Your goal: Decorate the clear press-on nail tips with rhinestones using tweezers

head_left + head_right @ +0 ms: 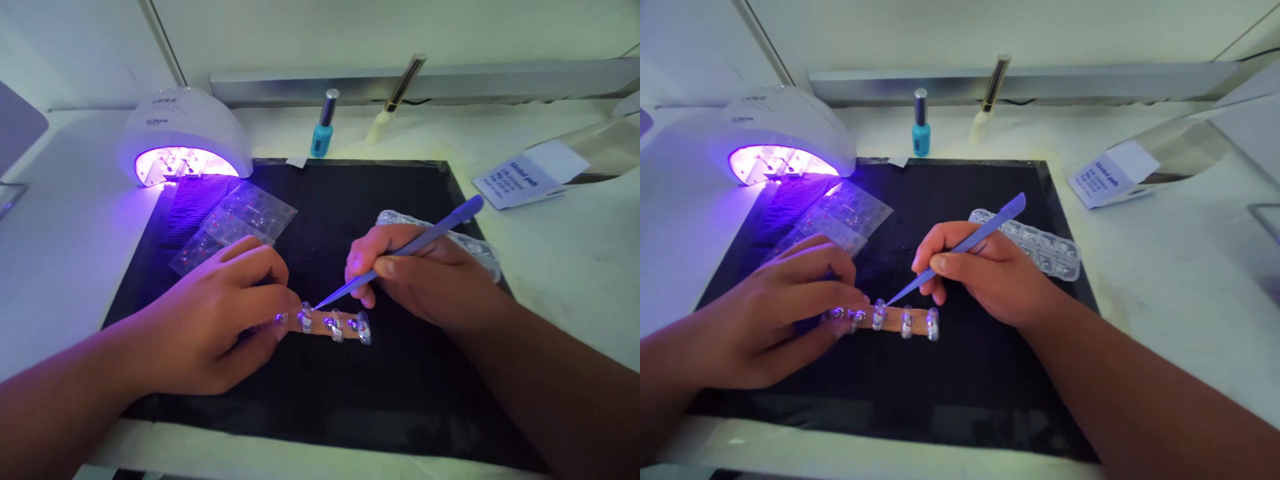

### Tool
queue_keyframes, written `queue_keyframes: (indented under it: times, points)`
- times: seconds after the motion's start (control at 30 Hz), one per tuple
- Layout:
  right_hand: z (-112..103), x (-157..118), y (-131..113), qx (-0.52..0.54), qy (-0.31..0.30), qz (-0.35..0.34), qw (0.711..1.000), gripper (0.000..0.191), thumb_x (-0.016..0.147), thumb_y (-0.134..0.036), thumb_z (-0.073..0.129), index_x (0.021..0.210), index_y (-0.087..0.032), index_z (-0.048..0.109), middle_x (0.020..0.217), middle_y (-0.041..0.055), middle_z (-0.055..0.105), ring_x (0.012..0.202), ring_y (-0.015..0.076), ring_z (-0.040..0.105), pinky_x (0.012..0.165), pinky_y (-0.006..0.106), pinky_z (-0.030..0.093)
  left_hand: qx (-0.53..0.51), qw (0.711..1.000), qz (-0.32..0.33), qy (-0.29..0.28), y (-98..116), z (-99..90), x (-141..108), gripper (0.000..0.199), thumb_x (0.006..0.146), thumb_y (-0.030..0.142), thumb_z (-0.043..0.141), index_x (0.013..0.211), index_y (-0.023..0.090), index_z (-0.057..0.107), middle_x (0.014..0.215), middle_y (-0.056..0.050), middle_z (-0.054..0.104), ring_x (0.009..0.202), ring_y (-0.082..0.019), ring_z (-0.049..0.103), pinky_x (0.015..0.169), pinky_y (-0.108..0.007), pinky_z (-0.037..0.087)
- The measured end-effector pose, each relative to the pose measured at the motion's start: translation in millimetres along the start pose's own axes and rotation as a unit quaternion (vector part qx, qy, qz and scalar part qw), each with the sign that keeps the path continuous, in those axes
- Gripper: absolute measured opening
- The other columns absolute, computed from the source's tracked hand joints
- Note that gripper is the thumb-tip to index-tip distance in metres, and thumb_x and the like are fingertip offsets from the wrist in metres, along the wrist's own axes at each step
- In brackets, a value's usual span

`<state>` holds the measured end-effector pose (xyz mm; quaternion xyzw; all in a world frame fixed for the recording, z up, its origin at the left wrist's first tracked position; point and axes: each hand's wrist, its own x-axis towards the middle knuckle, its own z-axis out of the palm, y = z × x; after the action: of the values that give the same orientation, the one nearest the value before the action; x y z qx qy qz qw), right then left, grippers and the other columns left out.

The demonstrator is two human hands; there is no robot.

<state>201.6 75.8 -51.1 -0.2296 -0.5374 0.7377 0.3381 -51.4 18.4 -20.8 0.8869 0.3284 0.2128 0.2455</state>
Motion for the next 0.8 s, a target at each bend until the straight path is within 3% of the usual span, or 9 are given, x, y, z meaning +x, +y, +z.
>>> queue_keyframes:
  times: [0.33, 0.57, 0.8]
  points:
    - [1.2, -1.2, 0.3, -0.002, 0.008, 0.012, 1.0, 0.009, 0.086, -0.024, 0.072, 0.084, -0.015, 0.072, 0.071, 0.0017, 0.069, 0.06, 0.0102, 0.063, 0.053, 0.021, 0.052, 0.01, 1.0, -0.015, 0.011, 2.0, 5.4, 1.9, 0.013, 0.088, 0.017, 0.062, 0.101, 0.018, 0.062, 0.11, -0.006, 0.062, 0.111, -0.02, 0.052, 0.099, -0.037, 0.043]
    - [4.6, 0.1, -2.1, -0.017, 0.019, 0.014, 1.0, 0.014, 0.084, -0.027, 0.074, 0.082, -0.014, 0.071, 0.069, 0.0015, 0.067, 0.059, 0.0103, 0.062, 0.052, 0.021, 0.051, 0.052, 0.998, -0.044, 0.0, 6.7, 11.3, 2.4, 0.019, 0.089, 0.027, 0.066, 0.102, 0.02, 0.054, 0.108, -0.003, 0.067, 0.106, -0.023, 0.057, 0.093, -0.042, 0.048]
    - [6.4, 2.3, -3.3, -0.012, 0.023, 0.014, 1.0, 0.012, 0.082, -0.025, 0.076, 0.08, -0.014, 0.072, 0.069, 0.0017, 0.068, 0.058, 0.0105, 0.063, 0.05, 0.02, 0.052, 0.055, 0.998, -0.037, -0.007, 7.0, 13.9, 4.3, 0.011, 0.093, 0.024, 0.062, 0.1, 0.019, 0.055, 0.101, -0.004, 0.068, 0.098, -0.023, 0.057, 0.087, -0.043, 0.049]
